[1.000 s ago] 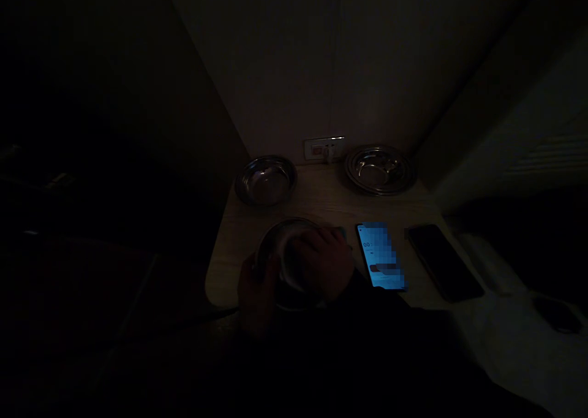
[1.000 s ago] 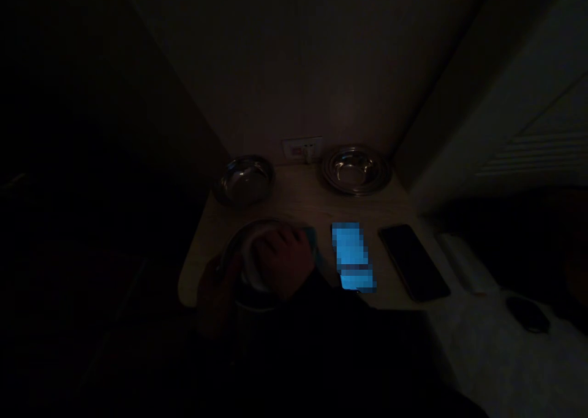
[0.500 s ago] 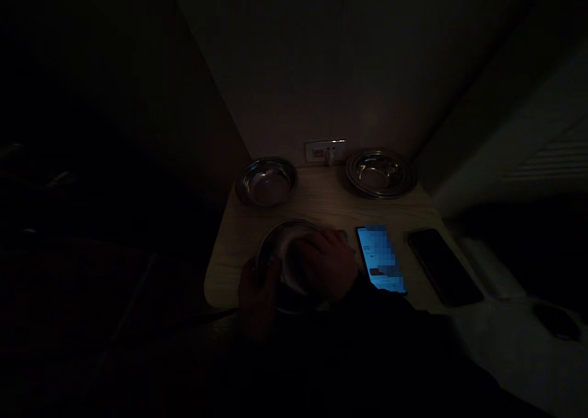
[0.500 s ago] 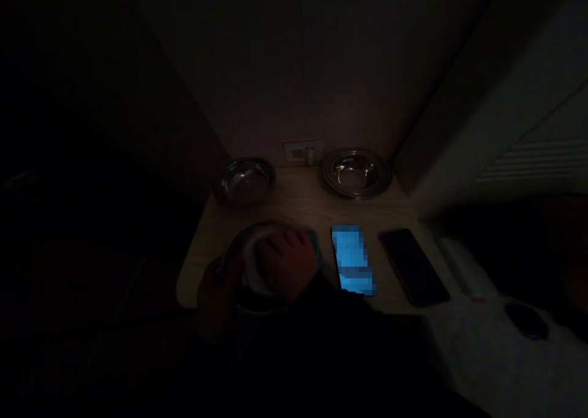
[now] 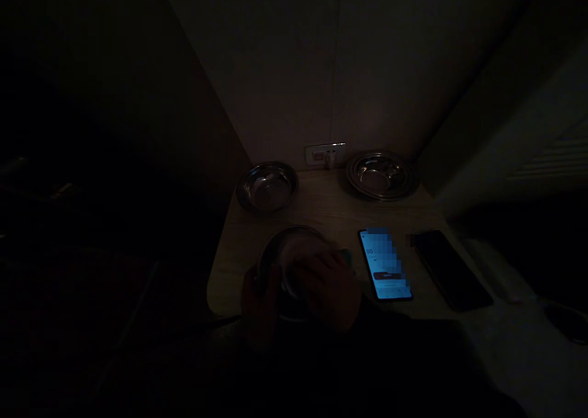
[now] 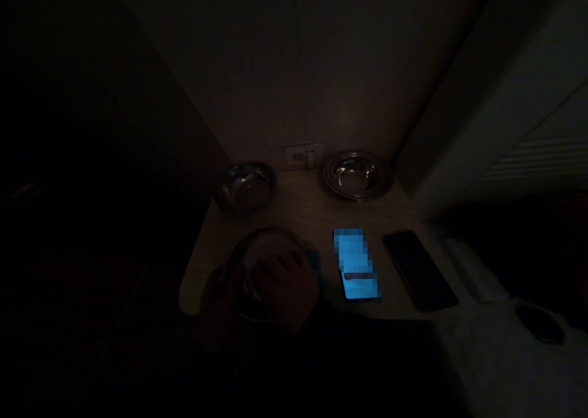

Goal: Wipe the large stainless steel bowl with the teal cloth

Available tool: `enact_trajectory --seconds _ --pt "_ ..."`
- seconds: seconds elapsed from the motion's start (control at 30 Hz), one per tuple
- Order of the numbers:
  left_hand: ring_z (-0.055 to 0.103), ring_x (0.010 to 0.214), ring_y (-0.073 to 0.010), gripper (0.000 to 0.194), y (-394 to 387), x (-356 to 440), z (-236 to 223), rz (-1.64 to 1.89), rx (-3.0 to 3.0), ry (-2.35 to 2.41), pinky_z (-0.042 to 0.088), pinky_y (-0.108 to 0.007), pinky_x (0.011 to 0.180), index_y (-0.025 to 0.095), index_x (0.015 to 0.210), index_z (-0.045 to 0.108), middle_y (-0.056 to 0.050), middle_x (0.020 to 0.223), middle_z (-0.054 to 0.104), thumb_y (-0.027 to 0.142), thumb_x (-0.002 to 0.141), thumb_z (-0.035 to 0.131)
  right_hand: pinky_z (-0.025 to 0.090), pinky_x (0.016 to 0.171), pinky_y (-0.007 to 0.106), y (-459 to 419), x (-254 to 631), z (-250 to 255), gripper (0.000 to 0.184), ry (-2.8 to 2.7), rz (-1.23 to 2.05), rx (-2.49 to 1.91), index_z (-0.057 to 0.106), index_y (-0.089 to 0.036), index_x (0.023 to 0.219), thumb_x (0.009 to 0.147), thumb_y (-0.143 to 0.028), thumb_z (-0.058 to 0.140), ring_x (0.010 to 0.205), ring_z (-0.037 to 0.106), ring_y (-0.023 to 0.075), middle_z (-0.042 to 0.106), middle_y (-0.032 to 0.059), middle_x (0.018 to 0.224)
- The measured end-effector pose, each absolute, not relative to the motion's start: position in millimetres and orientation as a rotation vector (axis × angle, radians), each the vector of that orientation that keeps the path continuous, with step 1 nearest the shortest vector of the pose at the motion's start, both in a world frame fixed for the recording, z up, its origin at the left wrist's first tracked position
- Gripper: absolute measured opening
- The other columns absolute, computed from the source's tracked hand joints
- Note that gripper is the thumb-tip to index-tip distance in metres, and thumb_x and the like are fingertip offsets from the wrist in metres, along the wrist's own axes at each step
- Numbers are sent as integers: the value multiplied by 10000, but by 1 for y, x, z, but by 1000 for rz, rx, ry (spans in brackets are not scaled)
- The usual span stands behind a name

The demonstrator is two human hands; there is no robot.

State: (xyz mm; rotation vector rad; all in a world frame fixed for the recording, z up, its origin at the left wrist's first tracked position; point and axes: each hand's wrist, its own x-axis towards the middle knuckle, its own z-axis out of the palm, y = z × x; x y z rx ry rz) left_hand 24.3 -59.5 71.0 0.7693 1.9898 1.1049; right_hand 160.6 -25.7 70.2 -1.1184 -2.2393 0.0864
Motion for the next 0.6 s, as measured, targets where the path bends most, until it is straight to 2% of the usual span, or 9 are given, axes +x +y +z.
enact_trajectory --seconds 0.17,0.3,0.43,0.6 --pt "617 933 -256 469 -59 27 74 1087 735 2020 483 -345 764 138 1030 570 -133 1029 652 487 718 595 335 717 356 -28 158 70 86 -2207 63 -1277 662 -189 866 835 -201 583 804 521 213 672 47 858" --pt "622 927 -250 442 -59 26 73 1126 718 1991 487 -346 768 147 1021 584 -119 1028 659 461 710 600 344 752 357 -34 157 68 111 -2238 122 -1103 656 -202 920 851 -231 573 833 531 202 678 36 907" --pt "605 993 -254 434 -59 26 70 1117 667 2019 475 -354 821 157 1022 587 -120 1066 649 443 698 625 359 750 359 -14 165 67 128 -2199 118 -1273 668 -203 925 843 -198 569 838 541 215 670 52 899" --pt "632 937 -242 435 -61 26 69 1128 616 1953 499 -335 758 176 1023 598 -105 1037 669 458 695 641 400 725 319 -22 180 58 171 -2021 176 -1264 665 -181 952 879 -205 512 813 550 198 640 73 863"
